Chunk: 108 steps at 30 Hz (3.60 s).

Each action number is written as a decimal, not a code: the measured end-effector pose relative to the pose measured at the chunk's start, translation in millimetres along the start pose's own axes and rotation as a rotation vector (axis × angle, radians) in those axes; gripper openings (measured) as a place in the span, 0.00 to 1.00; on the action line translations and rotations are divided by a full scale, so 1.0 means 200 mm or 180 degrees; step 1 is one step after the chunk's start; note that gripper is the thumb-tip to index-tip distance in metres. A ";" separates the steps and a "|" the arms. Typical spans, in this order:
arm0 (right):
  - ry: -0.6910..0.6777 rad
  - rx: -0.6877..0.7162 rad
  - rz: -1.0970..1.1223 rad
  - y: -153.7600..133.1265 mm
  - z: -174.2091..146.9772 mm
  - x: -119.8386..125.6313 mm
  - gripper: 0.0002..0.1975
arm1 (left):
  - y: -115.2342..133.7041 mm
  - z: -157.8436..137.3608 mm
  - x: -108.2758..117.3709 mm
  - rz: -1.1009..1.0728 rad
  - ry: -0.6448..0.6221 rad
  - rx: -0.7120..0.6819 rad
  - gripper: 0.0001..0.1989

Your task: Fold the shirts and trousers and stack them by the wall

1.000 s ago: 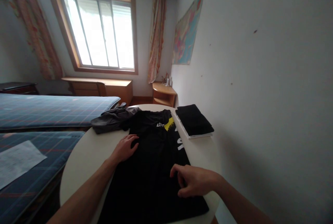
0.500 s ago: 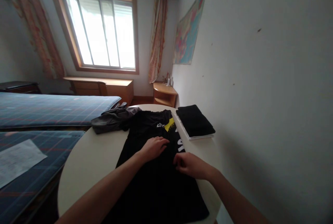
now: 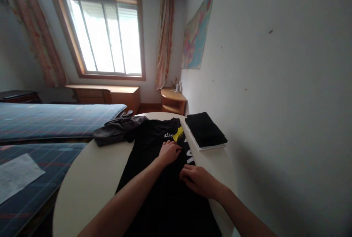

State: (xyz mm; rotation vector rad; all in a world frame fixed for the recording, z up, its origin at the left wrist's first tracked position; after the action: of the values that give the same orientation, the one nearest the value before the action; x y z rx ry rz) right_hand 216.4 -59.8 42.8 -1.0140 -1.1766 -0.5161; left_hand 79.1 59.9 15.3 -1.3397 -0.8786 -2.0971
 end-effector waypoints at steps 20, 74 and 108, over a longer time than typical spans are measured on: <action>-0.0226 -0.0043 -0.0150 -0.01 -0.04 -0.10 0.33 | -0.04 -0.07 -0.05 -0.0103 0.0193 0.0306 0.20; 0.0004 -0.0375 -0.0044 -0.05 0.47 -0.23 0.36 | -0.72 0.04 0.49 -0.0805 0.1199 0.0824 0.15; 0.0784 -0.1923 0.0499 0.00 1.74 -0.15 0.25 | -0.74 -0.48 0.25 -0.0319 0.0812 0.1022 0.11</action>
State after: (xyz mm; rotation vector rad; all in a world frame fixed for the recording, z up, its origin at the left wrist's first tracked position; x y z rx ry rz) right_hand 28.5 235.1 29.3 -1.4935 -0.7205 -0.8721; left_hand -101.4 85.3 -4.7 -0.8596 -1.1305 -2.0351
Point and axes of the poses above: each hand's wrist, its own z-axis towards the middle knuckle, its own x-axis out of the back of the hand, y = z × x, the point moved 3 cm from there along z, towards the middle knuckle, and after that the axes turned 10 degrees about -x, right-handed, at the moved point
